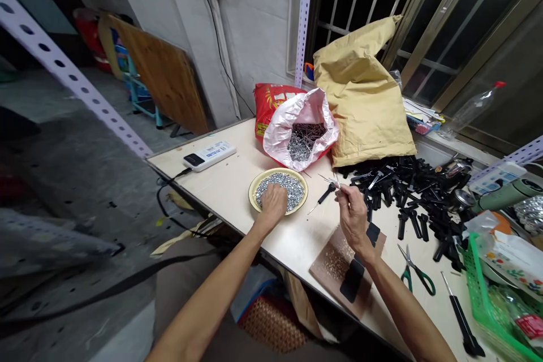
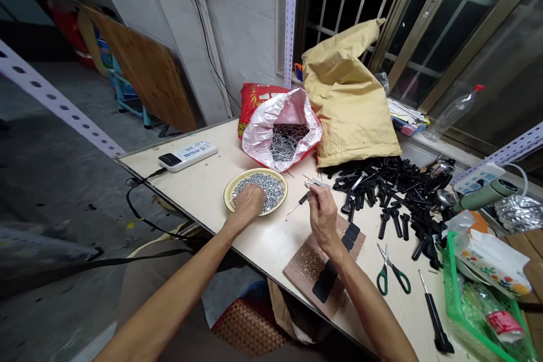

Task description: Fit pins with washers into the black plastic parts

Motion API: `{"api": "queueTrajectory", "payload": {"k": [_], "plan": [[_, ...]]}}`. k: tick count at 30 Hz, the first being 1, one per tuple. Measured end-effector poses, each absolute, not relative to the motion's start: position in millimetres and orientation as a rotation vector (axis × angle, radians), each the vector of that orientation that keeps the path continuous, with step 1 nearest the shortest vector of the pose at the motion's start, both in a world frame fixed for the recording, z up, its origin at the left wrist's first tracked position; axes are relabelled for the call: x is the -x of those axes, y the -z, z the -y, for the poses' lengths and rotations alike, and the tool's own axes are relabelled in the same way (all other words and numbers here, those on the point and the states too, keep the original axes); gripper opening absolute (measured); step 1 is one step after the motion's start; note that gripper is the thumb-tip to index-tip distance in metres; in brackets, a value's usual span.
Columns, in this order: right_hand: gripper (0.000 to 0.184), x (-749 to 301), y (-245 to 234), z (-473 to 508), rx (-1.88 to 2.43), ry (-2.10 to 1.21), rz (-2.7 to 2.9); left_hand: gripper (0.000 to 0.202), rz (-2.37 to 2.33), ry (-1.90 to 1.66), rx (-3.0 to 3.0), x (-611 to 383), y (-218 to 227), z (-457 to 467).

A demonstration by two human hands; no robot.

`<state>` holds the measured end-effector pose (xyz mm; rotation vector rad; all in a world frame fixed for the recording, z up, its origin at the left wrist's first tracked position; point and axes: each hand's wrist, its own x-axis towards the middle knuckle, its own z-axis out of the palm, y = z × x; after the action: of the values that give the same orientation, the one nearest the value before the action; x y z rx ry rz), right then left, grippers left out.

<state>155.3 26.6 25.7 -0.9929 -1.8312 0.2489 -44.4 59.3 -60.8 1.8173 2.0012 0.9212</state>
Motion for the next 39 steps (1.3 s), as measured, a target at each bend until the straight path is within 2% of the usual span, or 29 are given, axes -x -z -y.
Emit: {"api": "queueTrajectory", "payload": {"k": [10,13,15,18,21,28,33,39], "plan": [[0.018,-144.0,-10.3,-8.2,1.217,-0.479,1.824,0.018,-1.901,-1.063,-1.643,57.1,43.3,-53.0],[0.019,-134.1,-10.9,-6.0,1.172,-0.497,1.868,0.013,-1.623,-1.199,-1.283,60.0,32.6,-48.7],[0.02,-127.0,-13.3,-3.5,1.124,-0.482,1.921,0.024,-1.296,-1.258,-0.939,59.3,24.9,-41.1],[0.024,-119.1,-17.1,2.0,1.08,-0.418,2.004,0.045,-0.964,-1.267,-0.666,54.9,14.4,-25.8],[0.025,-117.0,-19.6,7.7,1.086,-0.335,2.079,0.053,-0.803,-1.26,-0.582,50.0,7.1,-14.0],[0.025,-124.0,-22.6,15.1,1.122,-0.176,2.142,0.041,-0.711,-1.198,-0.612,45.9,2.7,-7.7],[0.024,-128.2,-25.1,19.1,1.104,-0.089,2.214,0.043,-0.74,-1.158,-0.642,41.7,0.6,-4.9],[0.022,-133.0,-28.8,21.4,1.096,0.248,2.295,0.045,-0.752,-1.066,-0.63,38.9,-2.4,-4.2]]}}
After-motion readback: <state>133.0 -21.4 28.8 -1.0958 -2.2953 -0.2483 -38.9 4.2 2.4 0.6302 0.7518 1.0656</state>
